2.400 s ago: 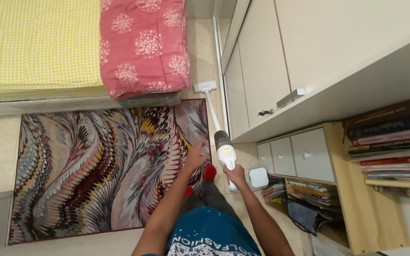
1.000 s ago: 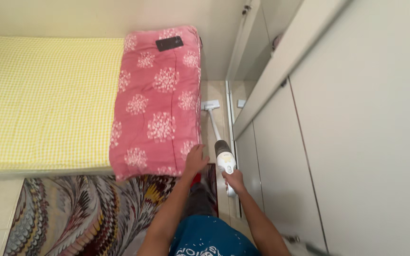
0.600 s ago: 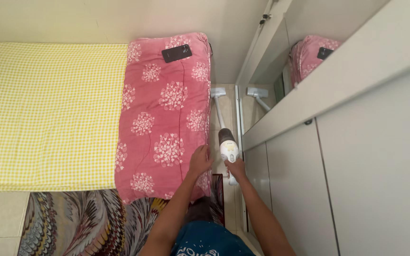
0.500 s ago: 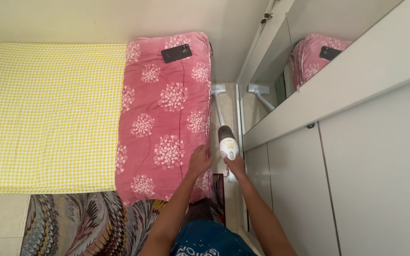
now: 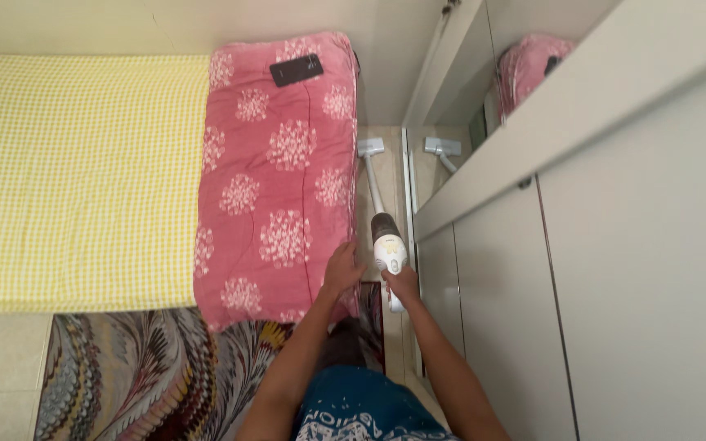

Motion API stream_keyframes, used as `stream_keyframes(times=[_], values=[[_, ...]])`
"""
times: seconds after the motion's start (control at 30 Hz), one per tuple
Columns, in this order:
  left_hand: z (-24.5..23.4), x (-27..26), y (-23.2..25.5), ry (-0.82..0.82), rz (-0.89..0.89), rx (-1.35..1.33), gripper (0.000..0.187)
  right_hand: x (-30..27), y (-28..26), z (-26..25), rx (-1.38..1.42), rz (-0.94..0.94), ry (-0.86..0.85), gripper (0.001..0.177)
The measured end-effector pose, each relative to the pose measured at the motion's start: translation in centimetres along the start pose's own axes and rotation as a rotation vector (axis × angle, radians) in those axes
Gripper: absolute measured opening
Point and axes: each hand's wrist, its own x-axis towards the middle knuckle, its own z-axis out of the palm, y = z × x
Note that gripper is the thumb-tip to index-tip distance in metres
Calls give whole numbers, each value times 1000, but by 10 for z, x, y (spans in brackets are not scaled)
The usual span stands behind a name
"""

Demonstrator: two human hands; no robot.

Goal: The person vacuums a colorful patterned rug and the surrounding floor area by hand using a cordless vacuum cleaner.

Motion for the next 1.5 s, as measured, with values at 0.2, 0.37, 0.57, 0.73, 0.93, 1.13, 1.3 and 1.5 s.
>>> stream_keyframes(times=[0.2,0.37,0.57,0.73,0.93,1.13,1.3,1.5], values=[[19,-86,17,-39,-55,-56,61,-72,58,-19,41,40,-29,19],[41,-184,48,1,-88,-137,59,-144,118,-43,15,48,-59,17],[59,-286,75,-19,-87,-69,58,-224,180,-70,-17,55,-73,17],[58,-345,79,-8,-61,-66,58,-278,218,-83,27,71,-87,14],[62,-427,82,-43,-81,-60,61,-340,276,-92,-40,23,-78,19],[75,-522,96,-100,-242,-117,59,-420,328,-97,-85,45,-48,20],[94,-592,106,-95,-250,-91,58,-484,369,-106,-152,35,-59,24],[127,-654,115,19,-342,-128,53,-538,414,-126,-201,40,-78,26]])
